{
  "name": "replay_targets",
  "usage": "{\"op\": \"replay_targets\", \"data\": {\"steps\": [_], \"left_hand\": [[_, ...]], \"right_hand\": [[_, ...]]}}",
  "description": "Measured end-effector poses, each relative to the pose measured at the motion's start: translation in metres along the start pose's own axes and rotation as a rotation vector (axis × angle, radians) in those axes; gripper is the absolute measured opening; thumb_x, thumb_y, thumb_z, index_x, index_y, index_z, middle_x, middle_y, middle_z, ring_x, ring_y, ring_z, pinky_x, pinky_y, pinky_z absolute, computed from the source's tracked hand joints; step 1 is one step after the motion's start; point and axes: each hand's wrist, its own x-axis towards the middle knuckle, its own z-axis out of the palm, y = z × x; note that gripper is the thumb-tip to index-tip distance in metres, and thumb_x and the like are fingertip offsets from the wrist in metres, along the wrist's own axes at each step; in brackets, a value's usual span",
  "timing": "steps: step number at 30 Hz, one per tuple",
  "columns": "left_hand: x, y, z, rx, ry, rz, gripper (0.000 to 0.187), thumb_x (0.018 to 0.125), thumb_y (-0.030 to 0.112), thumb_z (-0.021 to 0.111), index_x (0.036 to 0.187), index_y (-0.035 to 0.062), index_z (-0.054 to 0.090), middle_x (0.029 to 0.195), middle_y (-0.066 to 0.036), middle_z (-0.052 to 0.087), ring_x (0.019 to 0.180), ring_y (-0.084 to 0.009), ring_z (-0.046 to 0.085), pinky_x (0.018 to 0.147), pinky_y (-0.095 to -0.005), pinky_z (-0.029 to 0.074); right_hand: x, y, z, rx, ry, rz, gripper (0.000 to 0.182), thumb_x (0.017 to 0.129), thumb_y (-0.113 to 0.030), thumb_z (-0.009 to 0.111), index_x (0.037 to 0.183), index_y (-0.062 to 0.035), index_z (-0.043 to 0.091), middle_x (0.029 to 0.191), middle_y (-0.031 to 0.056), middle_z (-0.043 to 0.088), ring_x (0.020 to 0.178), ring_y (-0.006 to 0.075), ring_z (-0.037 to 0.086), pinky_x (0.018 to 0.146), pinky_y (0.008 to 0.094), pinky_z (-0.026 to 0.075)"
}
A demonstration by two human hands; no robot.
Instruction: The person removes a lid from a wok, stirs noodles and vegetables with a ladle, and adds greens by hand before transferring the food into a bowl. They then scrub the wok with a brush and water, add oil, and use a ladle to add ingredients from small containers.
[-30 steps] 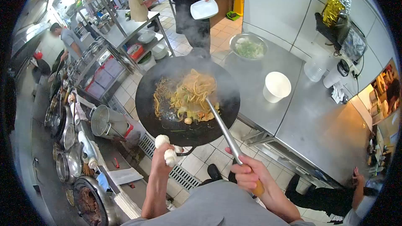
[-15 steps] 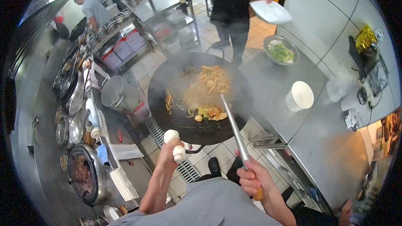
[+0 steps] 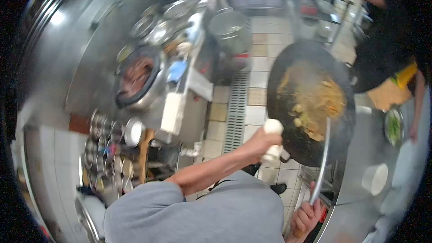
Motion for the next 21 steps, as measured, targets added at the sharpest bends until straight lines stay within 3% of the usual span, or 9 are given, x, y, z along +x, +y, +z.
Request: {"op": "replay_targets", "data": {"steps": [4,7,10,12,13,15,19,21], "left_hand": [[-0.015,-0.01,0.013,-0.035,0.084,0.035,0.018,0.069,0.003,0.056,0.087,0.0042,0.051,0.071,-0.003,0.053,0.059,-0.0125,0.053,0.05,-0.0308,0.042],[-0.038,-0.017,0.047,-0.046,-0.008,0.004,0.015,0.07,0.006,0.057,0.084,0.0045,0.052,0.07,-0.002,0.053,0.06,-0.0125,0.053,0.049,-0.0303,0.042],[-0.045,-0.036,0.057,-0.004,-0.005,-0.24,0.005,0.074,0.009,0.056,0.077,0.0049,0.055,0.07,-0.003,0.053,0.059,-0.0136,0.053,0.051,-0.0314,0.044],[-0.057,-0.035,0.08,0.112,0.07,-0.147,0.011,0.071,0.009,0.056,0.08,0.0032,0.055,0.069,-0.005,0.052,0.059,-0.0139,0.054,0.049,-0.0299,0.045],[-0.056,-0.036,0.092,0.183,0.101,-0.143,0.025,0.067,0.008,0.053,0.089,-0.0033,0.052,0.08,-0.012,0.056,0.069,-0.0221,0.06,0.062,-0.0344,0.051],[-0.049,-0.045,0.102,0.173,0.041,-0.124,0.025,0.067,0.006,0.051,0.09,-0.0038,0.051,0.084,-0.015,0.057,0.072,-0.026,0.061,0.064,-0.0365,0.051],[-0.051,-0.01,0.076,0.001,-0.171,-0.057,0.024,0.068,0.004,0.049,0.091,-0.0045,0.051,0.085,-0.017,0.059,0.072,-0.0295,0.062,0.066,-0.0381,0.052],[-0.037,-0.008,0.053,-0.064,-0.178,-0.074,0.023,0.068,0.002,0.049,0.09,-0.0037,0.049,0.081,-0.015,0.058,0.069,-0.0298,0.062,0.066,-0.039,0.053]], "right_hand": [[-0.018,-0.019,0.014,-0.073,0.051,0.026,0.051,0.099,-0.034,0.025,0.144,-0.0169,0.01,0.062,0.0045,0.039,0.035,0.0084,0.034,0.028,0.0261,0.033],[-0.057,-0.05,0.012,-0.127,-0.009,-0.029,0.05,0.099,-0.03,0.023,0.145,-0.0208,0.005,0.063,0.0036,0.037,0.036,0.008,0.034,0.028,0.0245,0.036],[-0.088,-0.066,0.024,-0.063,0.019,0.026,0.048,0.098,-0.027,0.028,0.144,-0.0185,0.015,0.06,-0.0006,0.036,0.036,0.0057,0.033,0.029,0.0235,0.036],[-0.114,-0.075,0.03,-0.097,0.045,-0.009,0.047,0.098,-0.024,0.032,0.143,-0.0162,0.019,0.06,-0.0021,0.036,0.036,0.0043,0.033,0.029,0.0221,0.035],[-0.124,-0.079,0.034,-0.092,0.048,-0.018,0.048,0.097,-0.023,0.034,0.142,-0.0148,0.019,0.06,-0.002,0.036,0.036,0.0039,0.034,0.029,0.0214,0.035],[-0.143,-0.088,0.045,-0.115,0.026,-0.1,0.046,0.097,-0.021,0.035,0.141,-0.0152,0.023,0.059,-0.0028,0.034,0.036,0.0031,0.033,0.028,0.0208,0.033],[-0.14,-0.009,0.057,-0.219,0.019,-0.202,0.045,0.096,-0.017,0.039,0.14,-0.0148,0.026,0.058,-0.0028,0.032,0.034,0.0026,0.032,0.026,0.0201,0.029],[-0.136,0.015,0.059,-0.202,-0.008,-0.257,0.045,0.096,-0.017,0.039,0.14,-0.0143,0.027,0.058,-0.0024,0.033,0.034,0.0028,0.032,0.026,0.0201,0.029]]}}
